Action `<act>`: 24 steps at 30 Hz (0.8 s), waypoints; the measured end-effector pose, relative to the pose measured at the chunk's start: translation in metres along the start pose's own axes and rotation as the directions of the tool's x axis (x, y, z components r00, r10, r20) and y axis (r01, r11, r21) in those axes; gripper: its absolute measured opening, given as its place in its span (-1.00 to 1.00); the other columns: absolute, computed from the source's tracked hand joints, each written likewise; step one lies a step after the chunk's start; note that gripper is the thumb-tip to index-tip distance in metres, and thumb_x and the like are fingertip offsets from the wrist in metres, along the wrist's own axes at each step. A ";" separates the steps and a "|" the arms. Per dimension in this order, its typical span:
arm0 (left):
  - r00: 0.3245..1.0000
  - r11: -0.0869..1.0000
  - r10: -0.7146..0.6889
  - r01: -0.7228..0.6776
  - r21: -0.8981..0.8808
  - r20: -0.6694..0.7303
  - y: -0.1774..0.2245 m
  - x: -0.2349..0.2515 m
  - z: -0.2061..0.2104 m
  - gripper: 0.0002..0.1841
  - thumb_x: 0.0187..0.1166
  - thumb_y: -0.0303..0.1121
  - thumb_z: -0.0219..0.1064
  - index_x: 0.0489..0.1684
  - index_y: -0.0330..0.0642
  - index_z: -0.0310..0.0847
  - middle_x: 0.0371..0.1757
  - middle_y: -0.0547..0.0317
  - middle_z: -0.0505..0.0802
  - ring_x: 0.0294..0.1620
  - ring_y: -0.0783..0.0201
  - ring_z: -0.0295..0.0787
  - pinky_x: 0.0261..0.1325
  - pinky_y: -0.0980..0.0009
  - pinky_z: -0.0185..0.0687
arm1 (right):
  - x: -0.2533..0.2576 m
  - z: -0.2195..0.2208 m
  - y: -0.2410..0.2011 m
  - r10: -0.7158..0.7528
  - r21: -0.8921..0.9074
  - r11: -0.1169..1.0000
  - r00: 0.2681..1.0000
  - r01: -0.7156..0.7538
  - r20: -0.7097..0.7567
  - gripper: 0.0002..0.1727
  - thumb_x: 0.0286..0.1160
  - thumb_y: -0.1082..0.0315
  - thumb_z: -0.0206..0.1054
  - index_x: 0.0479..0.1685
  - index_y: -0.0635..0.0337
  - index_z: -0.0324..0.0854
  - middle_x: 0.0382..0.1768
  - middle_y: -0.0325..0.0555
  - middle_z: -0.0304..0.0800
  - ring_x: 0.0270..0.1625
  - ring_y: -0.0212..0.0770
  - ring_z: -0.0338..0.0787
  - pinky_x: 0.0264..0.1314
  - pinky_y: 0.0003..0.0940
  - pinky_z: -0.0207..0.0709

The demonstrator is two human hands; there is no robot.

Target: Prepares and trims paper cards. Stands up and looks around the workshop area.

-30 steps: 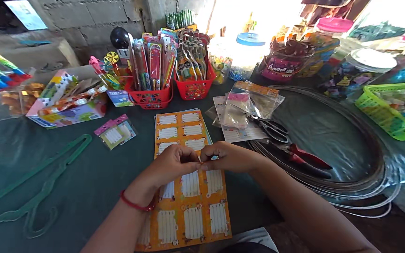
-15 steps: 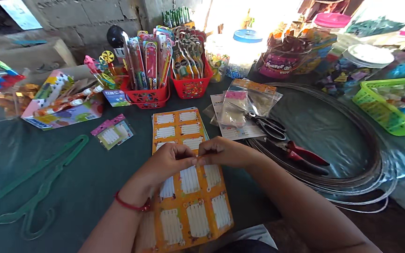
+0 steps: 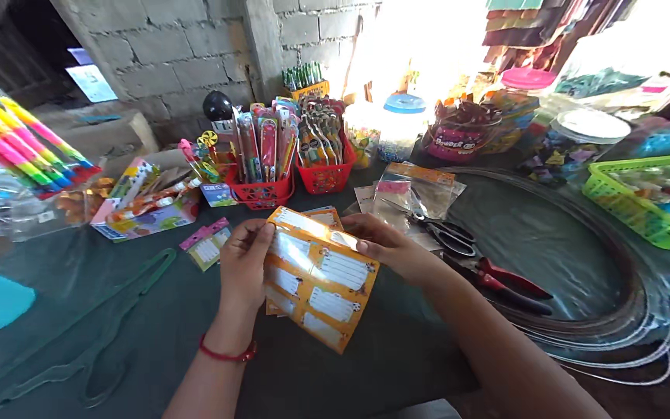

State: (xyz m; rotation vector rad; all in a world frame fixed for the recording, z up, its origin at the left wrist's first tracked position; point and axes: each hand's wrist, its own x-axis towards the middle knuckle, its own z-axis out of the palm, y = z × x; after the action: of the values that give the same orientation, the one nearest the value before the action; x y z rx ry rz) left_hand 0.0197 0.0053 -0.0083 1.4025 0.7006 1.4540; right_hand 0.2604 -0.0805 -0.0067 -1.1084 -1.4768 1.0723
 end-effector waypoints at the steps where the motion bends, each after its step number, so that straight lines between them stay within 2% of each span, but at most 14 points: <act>1: 0.999 0.999 0.033 -0.033 -0.016 -0.025 0.000 0.000 0.000 -0.88 0.66 -0.52 0.22 -0.17 -0.14 0.68 -0.34 0.39 0.82 -0.31 0.52 0.80 -0.13 0.53 0.80 | 0.000 0.000 0.001 -0.046 -0.014 0.999 0.999 0.045 -0.030 -0.42 0.62 0.13 0.26 0.52 0.27 0.37 0.22 -0.16 0.66 0.16 -0.45 0.73 0.24 -0.49 0.65; 4: 0.989 0.991 0.125 -0.127 -0.034 -0.076 0.000 0.000 0.001 -0.88 0.67 -0.52 0.21 -0.15 -0.14 0.67 -0.32 0.41 0.83 -0.28 0.52 0.81 -0.09 0.53 0.80 | 0.001 0.003 0.008 -0.227 -0.061 0.973 0.968 0.222 -0.103 -0.45 0.60 -0.02 0.30 0.31 0.28 0.55 0.21 -0.25 0.70 0.22 -0.53 0.68 0.30 -0.53 0.59; 6: 0.977 0.981 0.191 -0.194 -0.021 -0.092 0.000 -0.001 0.001 -0.88 0.66 -0.53 0.22 -0.16 -0.12 0.66 -0.32 0.46 0.84 -0.27 0.55 0.81 -0.08 0.56 0.79 | 0.002 0.005 0.014 -0.357 -0.196 0.924 0.924 0.329 -0.134 -0.44 0.52 -0.07 0.37 0.16 0.29 0.70 0.32 -0.13 0.67 0.37 -0.43 0.63 0.37 -0.46 0.56; 8: 0.965 0.968 0.247 -0.250 -0.024 -0.088 0.000 -0.002 0.002 -0.89 0.63 -0.54 0.24 -0.15 -0.11 0.64 -0.33 0.49 0.83 -0.28 0.56 0.80 -0.09 0.58 0.78 | 0.003 0.007 0.017 -0.461 -0.308 0.865 0.869 0.396 -0.179 -0.63 0.49 0.14 0.45 0.01 0.30 0.76 0.22 -0.07 0.74 0.29 -0.40 0.70 0.31 -0.49 0.61; 10: 0.956 0.956 0.292 -0.293 -0.023 -0.040 0.000 -0.002 0.001 -0.84 0.60 -0.56 0.26 -0.02 -0.09 0.56 -0.32 0.51 0.82 -0.27 0.57 0.80 -0.10 0.58 0.78 | 0.003 0.008 0.017 -0.513 -0.378 0.830 0.827 0.410 -0.228 -0.82 0.48 0.34 0.43 -0.14 0.30 0.77 0.05 -0.10 0.81 0.16 -0.45 0.75 0.24 -0.55 0.64; 11: 0.951 0.951 0.310 -0.310 -0.021 -0.001 0.000 -0.003 0.000 -0.79 0.60 -0.56 0.26 0.06 -0.08 0.51 -0.30 0.53 0.84 -0.25 0.57 0.81 -0.08 0.57 0.78 | 0.003 0.008 0.016 -0.534 -0.411 0.813 0.811 0.413 -0.240 -0.85 0.47 0.37 0.42 -0.18 0.28 0.79 -0.01 -0.12 0.84 0.14 -0.47 0.76 0.25 -0.55 0.63; 13: 0.932 0.934 0.357 -0.357 -0.019 0.061 0.000 -0.003 -0.001 -0.74 0.62 -0.54 0.28 0.19 -0.06 0.50 -0.24 0.55 0.88 -0.21 0.57 0.84 -0.05 0.57 0.79 | 0.002 0.007 0.014 -0.566 -0.445 0.783 0.793 0.434 -0.224 -0.81 0.49 0.31 0.42 -0.12 0.25 0.79 -0.02 -0.15 0.85 0.17 -0.46 0.75 0.30 -0.52 0.59; 15: 0.907 0.911 0.411 -0.410 -0.032 0.094 0.000 -0.004 -0.002 -0.72 0.64 -0.48 0.31 0.25 -0.01 0.55 -0.18 0.56 0.89 -0.17 0.56 0.85 -0.02 0.57 0.79 | 0.001 0.008 0.014 -0.575 -0.418 0.778 0.800 0.469 -0.171 -0.62 0.50 0.19 0.46 0.11 0.31 0.72 0.11 -0.09 0.82 0.25 -0.42 0.74 0.38 -0.45 0.60; 16: 0.896 0.902 0.433 -0.430 -0.044 0.104 0.000 -0.005 -0.002 -0.72 0.65 -0.43 0.33 0.27 0.04 0.59 -0.16 0.56 0.90 -0.15 0.55 0.85 0.00 0.57 0.80 | 0.000 0.010 0.013 -0.576 -0.400 0.780 0.802 0.480 -0.160 -0.58 0.47 0.20 0.48 0.15 0.35 0.70 0.11 -0.07 0.82 0.23 -0.43 0.75 0.36 -0.47 0.61; 17: 0.885 0.893 0.450 -0.447 -0.052 0.117 0.000 -0.006 -0.002 -0.72 0.66 -0.39 0.34 0.28 0.08 0.62 -0.13 0.55 0.91 -0.13 0.54 0.86 0.01 0.57 0.80 | -0.001 0.013 0.013 -0.578 -0.391 0.783 0.799 0.485 -0.165 -0.61 0.45 0.24 0.50 0.12 0.36 0.72 0.06 -0.07 0.83 0.15 -0.46 0.77 0.27 -0.52 0.65; 19: 0.866 0.876 0.482 -0.478 -0.058 0.136 0.004 -0.009 -0.001 -0.72 0.67 -0.32 0.35 0.28 0.14 0.66 -0.10 0.57 0.91 -0.12 0.56 0.85 0.01 0.59 0.79 | -0.003 0.019 0.010 -0.597 -0.401 0.771 0.780 0.494 -0.187 -0.75 0.45 0.33 0.47 -0.08 0.37 0.77 -0.11 -0.11 0.85 -0.06 -0.56 0.77 0.06 -0.67 0.65; 20: 0.857 0.868 0.495 -0.494 -0.046 0.142 0.008 -0.011 0.000 -0.73 0.67 -0.30 0.35 0.28 0.17 0.67 -0.09 0.60 0.90 -0.11 0.58 0.85 0.01 0.61 0.78 | -0.005 0.022 0.008 -0.616 -0.416 0.757 0.764 0.504 -0.193 -0.80 0.45 0.37 0.45 -0.15 0.37 0.77 -0.16 -0.10 0.84 -0.10 -0.58 0.76 0.02 -0.72 0.64; 22: 0.831 0.838 0.535 -0.545 0.034 0.151 0.016 -0.013 -0.001 -0.73 0.65 -0.28 0.37 0.25 0.19 0.70 -0.02 0.67 0.88 -0.06 0.64 0.81 0.07 0.65 0.74 | -0.008 0.025 0.004 -0.677 -0.462 0.703 0.709 0.541 -0.199 -0.84 0.48 0.40 0.43 -0.21 0.37 0.76 -0.19 -0.06 0.83 -0.08 -0.57 0.77 0.03 -0.75 0.61; 24: 0.779 0.742 0.605 -0.627 0.239 0.164 0.024 -0.016 -0.004 -0.77 0.58 -0.23 0.44 0.14 0.14 0.77 0.06 0.64 0.76 0.11 0.69 0.67 0.23 0.68 0.62 | -0.010 0.026 0.002 -0.734 -0.517 0.640 0.650 0.568 -0.194 -0.84 0.53 0.37 0.40 -0.20 0.32 0.77 -0.19 -0.06 0.83 -0.03 -0.52 0.78 0.07 -0.71 0.63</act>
State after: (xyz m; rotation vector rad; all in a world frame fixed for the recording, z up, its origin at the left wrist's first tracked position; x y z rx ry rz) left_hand 0.0084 -0.0169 0.0058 2.0380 0.4072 1.8431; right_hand 0.2367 -0.0922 -0.0144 -0.8467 -1.6150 -0.0141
